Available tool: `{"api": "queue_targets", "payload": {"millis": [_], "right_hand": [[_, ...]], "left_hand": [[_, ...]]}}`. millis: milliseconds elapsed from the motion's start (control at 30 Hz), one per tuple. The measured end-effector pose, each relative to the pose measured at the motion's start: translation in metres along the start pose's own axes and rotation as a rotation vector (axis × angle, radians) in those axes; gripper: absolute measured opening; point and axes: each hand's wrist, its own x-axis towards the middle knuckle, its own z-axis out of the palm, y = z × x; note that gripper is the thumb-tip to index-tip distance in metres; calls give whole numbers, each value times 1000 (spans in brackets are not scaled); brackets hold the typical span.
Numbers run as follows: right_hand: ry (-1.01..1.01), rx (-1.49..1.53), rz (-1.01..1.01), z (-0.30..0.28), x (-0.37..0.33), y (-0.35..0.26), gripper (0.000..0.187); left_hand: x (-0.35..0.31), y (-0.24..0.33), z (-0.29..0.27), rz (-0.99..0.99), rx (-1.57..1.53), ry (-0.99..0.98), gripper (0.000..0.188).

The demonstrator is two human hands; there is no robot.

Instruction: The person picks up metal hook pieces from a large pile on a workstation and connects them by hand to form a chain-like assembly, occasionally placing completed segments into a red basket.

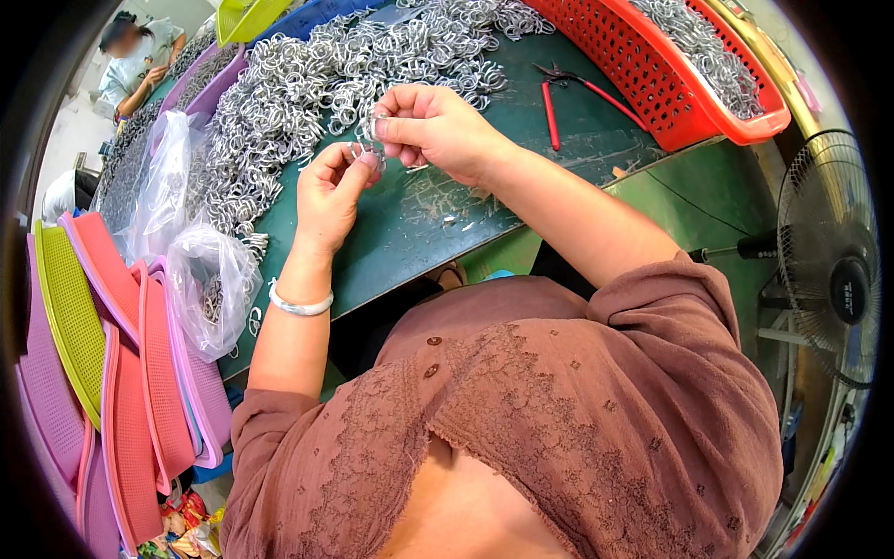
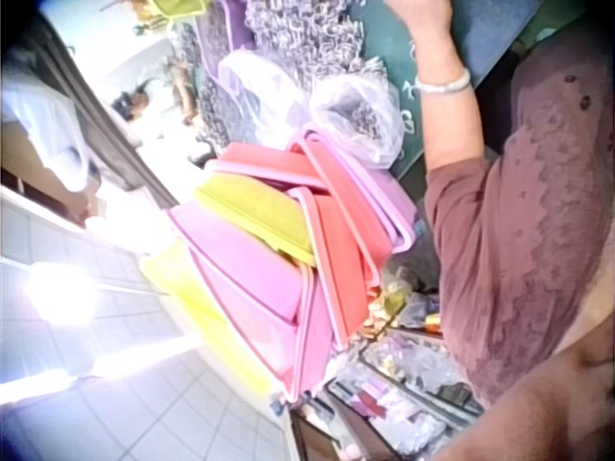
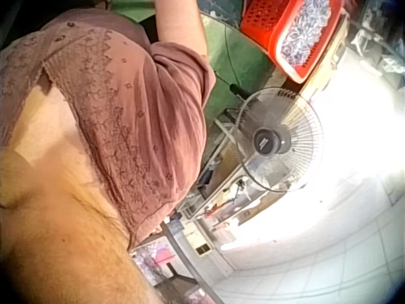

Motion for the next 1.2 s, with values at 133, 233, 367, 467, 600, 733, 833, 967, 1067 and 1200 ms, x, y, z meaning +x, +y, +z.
{"api": "queue_targets", "payload": {"millis": [133, 233, 367, 467, 600, 733, 833, 967, 1067, 1200], "right_hand": [[88, -448, -232, -11, 5, 9, 9], [86, -874, -331, -24, 2, 16, 16], [-72, -1119, -350, -26, -5, 14, 25], [-125, -838, -312, -22, -1, 1, 27], [-198, -383, -119, -11, 6, -5, 30], [-260, -233, -2, -10, 9, -7, 30], [-268, -197, -10, -10, 8, -9, 30], [-207, -223, -157, -10, 5, 4, 31], [-141, -349, -294, -7, 5, 9, 31], [-93, -548, -425, -2, 2, 6, 30]], "left_hand": [[1, 1, 1, -6, -166, -9, 12], [0, 4, 4, -41, -282, -17, 19], [0, 4, -1, -85, -291, -64, 26], [-1, 4, -1, -91, -261, -114, 30], [-2, 5, 1, -106, -252, -130, 36], [-1, 5, -2, -93, -273, -127, 40], [0, 5, -4, -99, -335, -103, 41], [2, 3, -4, -119, -404, -64, 36], [2, 7, -5, -198, -571, -86, 32], [1, 6, -5, -259, -693, -135, 24]]}}
